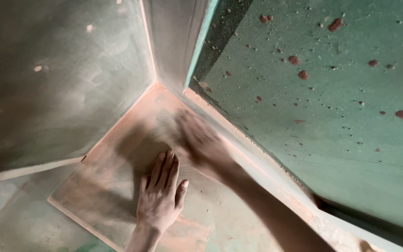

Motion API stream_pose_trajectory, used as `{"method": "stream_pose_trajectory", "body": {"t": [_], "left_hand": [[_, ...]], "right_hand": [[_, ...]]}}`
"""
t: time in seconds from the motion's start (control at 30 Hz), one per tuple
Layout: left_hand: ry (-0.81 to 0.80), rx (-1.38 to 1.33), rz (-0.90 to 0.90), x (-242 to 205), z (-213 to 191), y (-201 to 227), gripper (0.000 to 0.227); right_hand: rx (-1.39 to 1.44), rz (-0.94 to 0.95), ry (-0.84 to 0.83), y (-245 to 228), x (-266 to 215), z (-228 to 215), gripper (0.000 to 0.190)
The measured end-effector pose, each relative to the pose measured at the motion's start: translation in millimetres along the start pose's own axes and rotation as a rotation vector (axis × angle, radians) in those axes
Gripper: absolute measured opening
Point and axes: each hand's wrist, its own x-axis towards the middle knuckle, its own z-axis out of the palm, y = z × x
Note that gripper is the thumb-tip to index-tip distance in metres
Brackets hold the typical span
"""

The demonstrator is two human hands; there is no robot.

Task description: The person sands the edges and flat surfaces of a wooden structure using a sanding block. They move along the structure, focusing on corners and seams to smooth the wood.

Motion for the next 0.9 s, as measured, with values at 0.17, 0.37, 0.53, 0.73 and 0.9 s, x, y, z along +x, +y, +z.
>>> {"method": "stream_pose_trajectory", "body": {"t": [0.17, 0.37, 0.53, 0.73, 0.9], "left_hand": [[0.060, -0.009, 0.026, -1.7, -1.1, -1.0, 0.063], [-0.095, -0.095, -0.038, -1.1, -1.7, 0.9, 0.067], [0.004, -0.092, -0.130, 2.7, -0.8, -4.2, 0.067], [0.132, -0.070, -0.132, 1.0, -5.5, -4.1, 0.066], [0.171, -0.108, -0.140, 12.6, -13.1, -10.4, 0.065]], "right_hand": [[-0.401, -0.121, 0.239, 79.9, -199.6, 13.8, 0.082], [-0.413, -0.148, 0.241, 62.5, -110.5, 34.2, 0.076], [-0.350, -0.192, 0.233, -22.2, 59.9, 18.3, 0.071], [-0.400, -0.153, 0.144, 7.0, 26.1, 11.2, 0.065], [-0.436, -0.204, 0.374, 41.6, -102.9, 15.6, 0.068]]}}
